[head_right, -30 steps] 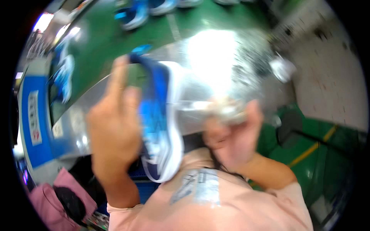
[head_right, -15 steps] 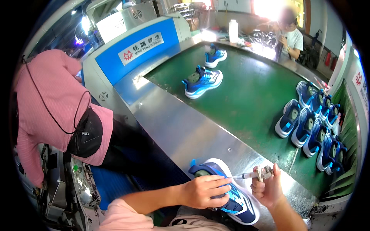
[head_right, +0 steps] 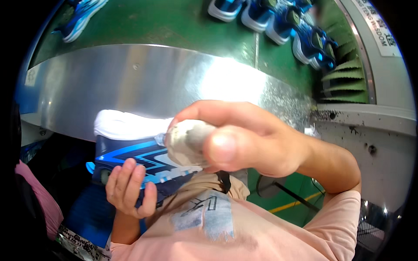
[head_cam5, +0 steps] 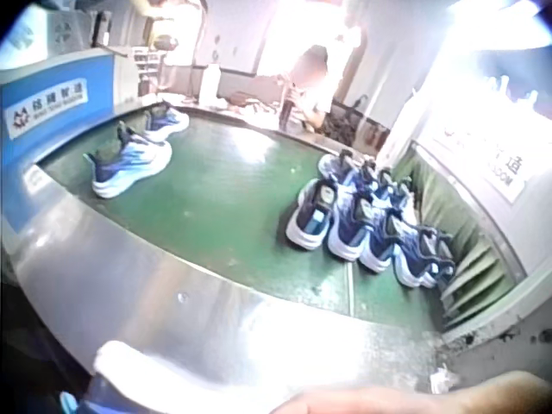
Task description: The person applies a liquid substance from a syringe to the soles and sides of shoes, then places each shoe onto a conveyor belt.
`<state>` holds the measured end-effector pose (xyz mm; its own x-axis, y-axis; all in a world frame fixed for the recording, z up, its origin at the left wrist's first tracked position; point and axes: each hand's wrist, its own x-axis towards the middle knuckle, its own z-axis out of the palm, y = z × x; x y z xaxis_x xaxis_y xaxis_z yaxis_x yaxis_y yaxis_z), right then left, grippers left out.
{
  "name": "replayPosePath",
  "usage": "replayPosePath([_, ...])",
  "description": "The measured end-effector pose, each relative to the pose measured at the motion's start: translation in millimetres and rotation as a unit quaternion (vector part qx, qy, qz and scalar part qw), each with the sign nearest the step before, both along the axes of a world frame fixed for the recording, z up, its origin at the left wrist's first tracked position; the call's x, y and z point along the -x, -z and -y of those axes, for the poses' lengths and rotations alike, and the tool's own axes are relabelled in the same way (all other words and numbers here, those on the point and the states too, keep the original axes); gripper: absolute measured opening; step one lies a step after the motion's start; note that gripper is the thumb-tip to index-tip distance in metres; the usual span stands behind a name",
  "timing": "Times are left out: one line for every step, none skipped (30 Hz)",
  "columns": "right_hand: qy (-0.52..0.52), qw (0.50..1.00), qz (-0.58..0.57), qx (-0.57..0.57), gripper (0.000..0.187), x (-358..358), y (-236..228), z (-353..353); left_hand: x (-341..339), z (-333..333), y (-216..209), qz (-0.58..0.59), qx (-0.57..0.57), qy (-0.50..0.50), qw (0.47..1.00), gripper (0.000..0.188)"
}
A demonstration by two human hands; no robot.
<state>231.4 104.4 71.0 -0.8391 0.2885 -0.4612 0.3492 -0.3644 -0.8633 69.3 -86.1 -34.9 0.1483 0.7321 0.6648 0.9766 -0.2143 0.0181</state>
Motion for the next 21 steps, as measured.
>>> replayPosePath([0.012, 1.000, -0.004, -0.015, 0.090, -14, -6, 2, -5, 2, -5, 0.002, 0.008, -0.002, 1.000, 0.011])
replayPosePath([0.018, 1.000, 0.000, -0.023, 0.091, -25, -16, 3, -9, 5, -9, 0.002, 0.018, -0.004, 1.000, 0.011])
replayPosePath([0.027, 0.999, -0.006, -0.026, 0.089, -36, -10, 6, -12, 8, -13, 0.002, 0.028, -0.006, 1.000, 0.011])
replayPosePath([0.032, 0.999, -0.016, -0.032, 0.087, -45, 4, 12, -13, 12, -7, 0.002, 0.026, -0.013, 1.000, 0.012])
replayPosePath([0.037, 0.999, -0.023, -0.033, 0.085, -55, -13, 14, -13, 18, -2, 0.000, 0.029, -0.023, 0.999, 0.015])
replayPosePath([0.030, 0.999, -0.043, 0.007, 0.081, -66, -4, 18, -12, 25, 1, 0.009, 0.042, -0.030, 0.999, 0.017])
replayPosePath([0.043, 0.998, -0.044, 0.017, 0.083, -58, 0, 25, -1, 25, 1, 0.001, 0.040, -0.027, 0.999, 0.019])
replayPosePath([0.058, 0.997, -0.039, 0.026, 0.085, -48, 2, 33, 11, 27, 3, 0.000, 0.037, -0.022, 0.999, 0.021])
replayPosePath([0.068, 0.996, -0.035, 0.035, 0.088, -63, 1, 33, 20, 27, 4, 0.002, 0.027, -0.029, 0.999, 0.019])
replayPosePath([0.088, 0.994, -0.048, 0.043, 0.090, -66, 9, 37, 25, 27, 6, 0.007, 0.024, -0.030, 0.999, 0.019])
replayPosePath([0.106, 0.992, -0.054, 0.048, 0.092, -65, 14, 43, 33, 28, 5, 0.004, 0.027, -0.033, 0.999, 0.018])
replayPosePath([0.121, 0.989, -0.061, 0.052, 0.094, -63, 18, 48, 40, 30, 3, -0.001, 0.030, -0.041, 0.999, 0.018])
replayPosePath([0.139, 0.986, -0.071, 0.059, 0.096, -66, 25, 51, 47, 31, 1, -0.004, 0.034, -0.044, 0.998, 0.017])
replayPosePath([0.159, 0.978, -0.121, 0.066, 0.096, -67, 38, 59, 52, 30, -2, -0.005, 0.039, -0.045, 0.998, 0.017])
replayPosePath([0.185, 0.963, -0.175, 0.086, 0.096, -64, 48, 66, 58, 28, -5, -0.016, 0.036, -0.049, 0.998, 0.022])
replayPosePath([0.211, 0.945, -0.228, 0.104, 0.096, -63, 56, 74, 63, 24, -6, -0.022, 0.033, -0.049, 0.998, 0.027])
replayPosePath([0.232, 0.917, -0.292, 0.140, 0.096, -55, 65, 79, 71, 25, -12, -0.022, 0.047, -0.041, 0.998, 0.031])
replayPosePath([0.247, 0.896, -0.331, 0.162, 0.096, -54, 71, 82, 77, 24, -17, -0.034, 0.052, -0.038, 0.997, 0.033])
replayPosePath([0.259, 0.874, -0.369, 0.184, 0.096, -51, 78, 86, 79, 21, -21, -0.042, 0.057, -0.038, 0.997, 0.035])
replayPosePath([0.263, 0.863, -0.384, 0.194, 0.096, -51, 83, 87, 81, 19, -25, -0.052, 0.062, -0.038, 0.996, 0.036])
replayPosePath([0.272, 0.875, -0.356, 0.186, 0.095, -50, 83, 88, 81, 15, -29, -0.056, 0.066, -0.036, 0.996, 0.038])
